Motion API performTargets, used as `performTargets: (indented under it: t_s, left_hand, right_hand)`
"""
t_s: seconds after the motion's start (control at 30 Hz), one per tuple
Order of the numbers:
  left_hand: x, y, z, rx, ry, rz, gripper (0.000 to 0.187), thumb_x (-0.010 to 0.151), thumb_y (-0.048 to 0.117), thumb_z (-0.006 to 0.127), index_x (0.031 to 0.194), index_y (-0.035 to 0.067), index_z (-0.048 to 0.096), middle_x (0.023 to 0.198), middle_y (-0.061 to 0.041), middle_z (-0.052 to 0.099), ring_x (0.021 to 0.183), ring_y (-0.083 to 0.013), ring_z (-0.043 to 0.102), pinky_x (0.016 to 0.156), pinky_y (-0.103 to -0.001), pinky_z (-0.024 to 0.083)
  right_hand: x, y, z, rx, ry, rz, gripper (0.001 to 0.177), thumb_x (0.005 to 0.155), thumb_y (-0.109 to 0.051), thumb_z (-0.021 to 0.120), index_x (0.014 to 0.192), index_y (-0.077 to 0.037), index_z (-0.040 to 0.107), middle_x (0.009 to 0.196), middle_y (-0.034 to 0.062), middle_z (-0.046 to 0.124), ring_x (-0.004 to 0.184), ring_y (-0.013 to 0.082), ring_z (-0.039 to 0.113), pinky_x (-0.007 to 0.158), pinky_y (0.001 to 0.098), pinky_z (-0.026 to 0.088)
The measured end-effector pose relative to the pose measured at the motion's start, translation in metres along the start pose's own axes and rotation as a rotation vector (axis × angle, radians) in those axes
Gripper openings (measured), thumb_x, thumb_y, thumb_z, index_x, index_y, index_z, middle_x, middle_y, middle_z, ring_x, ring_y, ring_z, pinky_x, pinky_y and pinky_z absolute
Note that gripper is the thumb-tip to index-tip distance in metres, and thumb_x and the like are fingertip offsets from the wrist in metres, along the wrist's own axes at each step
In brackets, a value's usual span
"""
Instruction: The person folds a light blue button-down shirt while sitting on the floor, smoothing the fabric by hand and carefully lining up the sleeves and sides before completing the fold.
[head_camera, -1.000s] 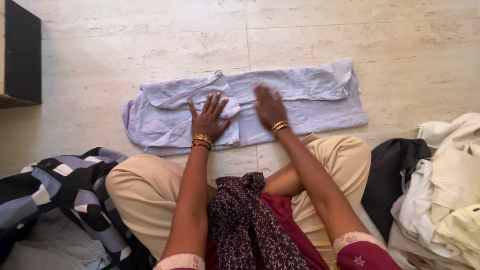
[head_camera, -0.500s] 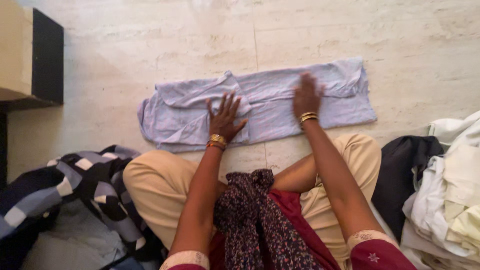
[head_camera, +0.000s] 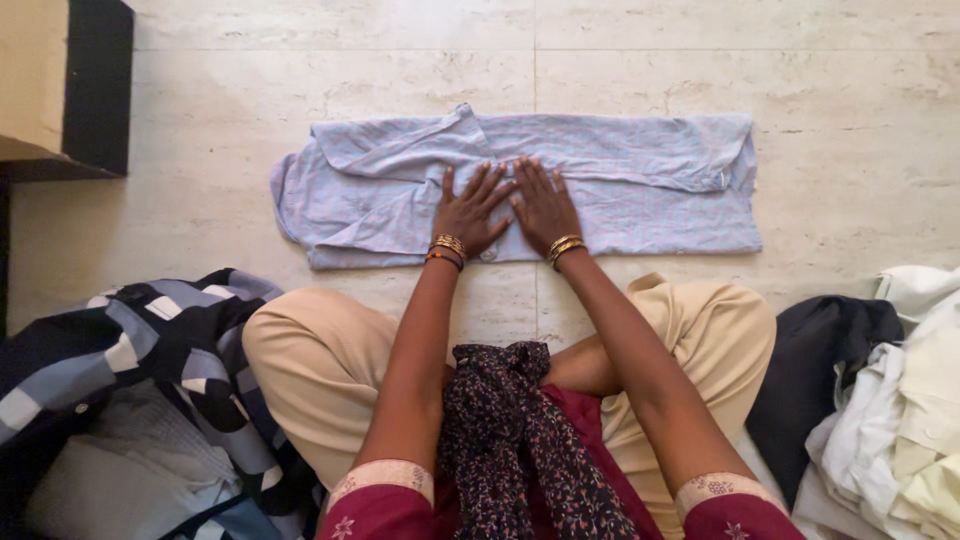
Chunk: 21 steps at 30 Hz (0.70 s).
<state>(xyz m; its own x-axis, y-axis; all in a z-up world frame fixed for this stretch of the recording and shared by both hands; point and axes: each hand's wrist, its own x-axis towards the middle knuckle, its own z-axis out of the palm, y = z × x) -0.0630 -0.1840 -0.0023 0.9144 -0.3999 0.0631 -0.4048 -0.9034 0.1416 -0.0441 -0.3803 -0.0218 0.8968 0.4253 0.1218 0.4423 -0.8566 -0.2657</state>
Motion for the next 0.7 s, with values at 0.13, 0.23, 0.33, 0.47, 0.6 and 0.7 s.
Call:
performTargets:
  t_s: [0.13, 0.23, 0.33, 0.47, 0.6, 0.7]
  left_hand:
    - [-0.005, -0.002, -0.001, -0.017, 0.047, 0.039, 0.062, 0.1, 0.057, 0.046, 0.158, 0.036, 0.037, 0.17, 0.006, 0.024, 0.157, -0.0163, 0.019, 0.121, -0.065, 0.0]
    - [-0.01, -0.002, 0.0, -0.049, 0.08, 0.045, 0.064, 0.1, 0.056, 0.045, 0.16, 0.035, 0.036, 0.17, 0.006, 0.024, 0.157, -0.0166, 0.02, 0.123, -0.064, 0.0]
    - [-0.014, -0.002, -0.002, -0.003, 0.05, 0.045, 0.062, 0.101, 0.055, 0.045, 0.158, 0.035, 0.037, 0.17, 0.006, 0.025, 0.156, -0.0164, 0.021, 0.122, -0.064, 0.001]
    - [-0.019, 0.003, -0.004, -0.011, 0.059, 0.043, 0.062, 0.101, 0.056, 0.046, 0.158, 0.036, 0.036, 0.17, 0.006, 0.026, 0.156, -0.0162, 0.021, 0.123, -0.065, 0.002]
    - [-0.017, 0.002, -0.007, -0.015, 0.037, 0.037, 0.063, 0.1, 0.056, 0.047, 0.158, 0.035, 0.036, 0.17, 0.006, 0.026, 0.157, -0.0168, 0.02, 0.122, -0.065, 0.003]
    - [-0.017, 0.004, -0.012, -0.018, 0.031, 0.036, 0.067, 0.098, 0.055, 0.05, 0.159, 0.031, 0.035, 0.17, 0.004, 0.027, 0.156, -0.0171, 0.02, 0.122, -0.064, 0.002]
  right_hand:
    - [-0.013, 0.093, 0.008, -0.02, 0.063, 0.093, 0.061, 0.109, -0.034, 0.041, 0.162, -0.005, 0.031, 0.169, 0.0149, 0.029, 0.156, 0.03, 0.028, 0.125, 0.0556, 0.018]
    - [-0.042, 0.192, -0.027, -0.007, 0.205, 0.371, 0.061, 0.111, -0.035, 0.039, 0.164, -0.008, 0.026, 0.172, 0.0126, 0.028, 0.16, 0.03, 0.028, 0.128, 0.0533, 0.021]
    - [-0.058, 0.227, -0.051, -0.096, 0.129, 0.635, 0.061, 0.11, -0.035, 0.037, 0.164, -0.009, 0.024, 0.17, 0.0144, 0.024, 0.155, 0.034, 0.021, 0.12, 0.0615, 0.011]
    - [-0.051, 0.211, -0.048, -0.209, 0.163, 0.696, 0.063, 0.11, -0.035, 0.039, 0.164, -0.007, 0.025, 0.172, 0.0116, 0.023, 0.158, 0.0306, 0.019, 0.125, 0.0603, 0.007]
    - [-0.025, 0.152, -0.022, -0.063, 0.233, 0.391, 0.062, 0.112, -0.031, 0.04, 0.166, -0.003, 0.023, 0.173, 0.0127, 0.022, 0.161, 0.0275, 0.018, 0.127, 0.0596, 0.007]
    - [-0.019, 0.065, 0.007, -0.26, 0.046, 0.039, 0.061, 0.112, -0.029, 0.038, 0.165, -0.002, 0.026, 0.173, 0.0127, 0.022, 0.161, 0.0246, 0.018, 0.126, 0.0571, 0.011]
